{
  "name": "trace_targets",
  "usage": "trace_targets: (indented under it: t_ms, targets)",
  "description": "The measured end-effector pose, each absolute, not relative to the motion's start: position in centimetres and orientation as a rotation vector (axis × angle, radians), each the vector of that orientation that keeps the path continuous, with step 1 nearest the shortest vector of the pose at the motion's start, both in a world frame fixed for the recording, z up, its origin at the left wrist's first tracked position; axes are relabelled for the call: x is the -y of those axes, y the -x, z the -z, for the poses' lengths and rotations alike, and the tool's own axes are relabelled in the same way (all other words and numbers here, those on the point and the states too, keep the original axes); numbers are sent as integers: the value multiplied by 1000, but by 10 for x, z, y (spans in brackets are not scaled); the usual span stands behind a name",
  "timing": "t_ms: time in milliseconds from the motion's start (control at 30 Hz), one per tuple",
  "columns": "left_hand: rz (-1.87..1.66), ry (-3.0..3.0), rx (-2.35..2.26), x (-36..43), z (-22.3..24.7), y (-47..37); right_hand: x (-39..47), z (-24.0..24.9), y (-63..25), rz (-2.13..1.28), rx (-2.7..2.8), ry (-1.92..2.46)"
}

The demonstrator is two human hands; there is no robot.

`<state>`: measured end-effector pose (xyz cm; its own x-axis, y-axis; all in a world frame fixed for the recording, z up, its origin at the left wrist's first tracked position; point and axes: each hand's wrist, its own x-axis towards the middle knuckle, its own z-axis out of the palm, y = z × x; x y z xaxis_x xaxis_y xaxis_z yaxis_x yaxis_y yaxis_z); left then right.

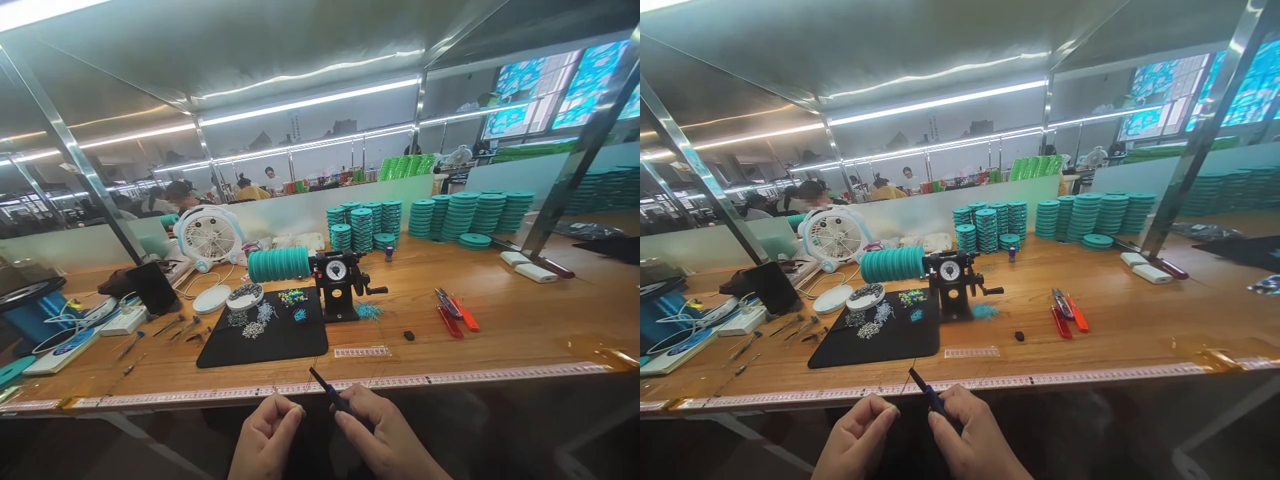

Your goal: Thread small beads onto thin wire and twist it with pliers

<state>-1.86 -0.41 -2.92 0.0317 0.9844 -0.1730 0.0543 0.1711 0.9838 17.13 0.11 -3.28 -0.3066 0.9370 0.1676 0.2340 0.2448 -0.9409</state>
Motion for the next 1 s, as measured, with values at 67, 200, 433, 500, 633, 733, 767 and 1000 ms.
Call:
trace_targets:
  t_ms: [67,200,433,500,633,733,767,1000]
  targets:
    - [-1051,-1234,-1339,5,27,17,-1,33,-171,-1116,1720,1109]
    - [-1085,-1286,-1353,5,27,15,-2,35,-170,-1082,1743,1135]
    - [-1029,-895,-1131,4,36,16,-1,34,-170,-1124,1710,1051]
    - [-1047,-844,-1106,4,38,15,-2,34,-170,-1140,1680,1032]
    - [-1056,-795,-1092,4,38,13,-2,35,-169,-1161,1637,1041]
    - [-1059,-780,-1081,6,37,13,-1,34,-169,-1208,1619,1032]
    - [-1062,-778,-1081,6,37,13,-1,33,-169,-1225,1609,1030]
    - [-1041,-871,-1103,5,35,12,-3,39,-170,-1291,1491,1049]
